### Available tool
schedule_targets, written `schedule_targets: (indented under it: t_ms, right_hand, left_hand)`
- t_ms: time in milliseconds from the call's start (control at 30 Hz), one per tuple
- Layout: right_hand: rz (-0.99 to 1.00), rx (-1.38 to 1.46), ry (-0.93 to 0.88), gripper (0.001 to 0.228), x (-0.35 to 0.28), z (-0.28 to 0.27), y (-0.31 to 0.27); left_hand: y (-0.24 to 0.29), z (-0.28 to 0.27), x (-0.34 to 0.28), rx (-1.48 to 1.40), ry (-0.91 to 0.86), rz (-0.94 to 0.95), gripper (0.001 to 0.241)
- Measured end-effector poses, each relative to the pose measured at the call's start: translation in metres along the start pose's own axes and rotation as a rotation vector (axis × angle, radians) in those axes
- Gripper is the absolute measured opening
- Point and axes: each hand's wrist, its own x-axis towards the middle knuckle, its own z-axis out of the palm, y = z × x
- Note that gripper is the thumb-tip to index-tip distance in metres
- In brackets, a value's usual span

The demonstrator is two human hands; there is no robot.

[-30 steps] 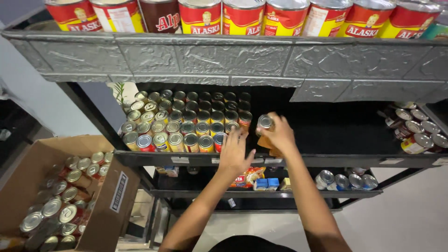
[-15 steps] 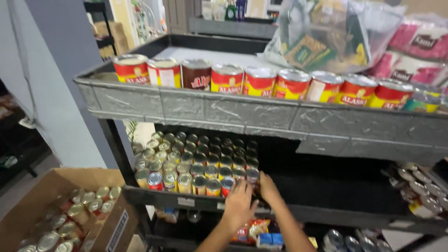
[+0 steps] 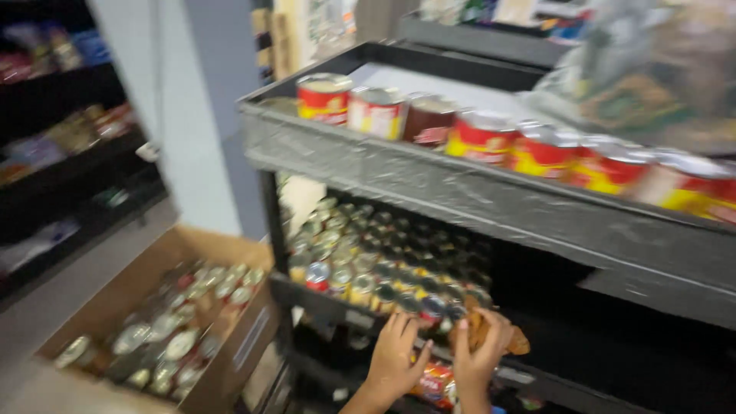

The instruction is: Restocking canned goods on a shelf after wiping them with a cloth.

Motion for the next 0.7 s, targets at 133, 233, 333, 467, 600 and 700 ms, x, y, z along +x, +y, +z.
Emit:
schedule_targets:
  t_ms: [133,233,333,467,600,700]
  right_hand:
    - [0.029,0.300,-0.197,0.028,-0.047,0.052,-0.062]
    - [0.163,0.597,-0.442,0.028,-0.087,0.093,-0.094]
    - [0.299,0.758,-0.690,0.030,-0.118,0.123,-0.130]
    - [0.157,0.698,-0.794,0.032,-0.132,0.170,-0.177]
    - [0.044,0.647,-0.800,0.033,-0.138,0.208,-0.212]
    - [0.099,0.717,-0.844,0.032,-0.146,0.236,-0.240]
  left_hand:
    - [-0.011,-0.058,-0.026,0.072,0.097,-0.131,0.032]
    - [-0.030,-0.106,-0.055,0.197,0.198,-0.209,0.032]
    - [-0.041,-0.164,-0.081,0.259,0.227,-0.333,0.037]
    - [-0.064,-0.232,-0.106,0.313,0.277,-0.439,0.027]
    - [-0.090,-0.289,-0.123,0.483,0.311,-0.517,0.028]
    - [-0.121,-0.335,-0.147,0.598,0.236,-0.575,0.026]
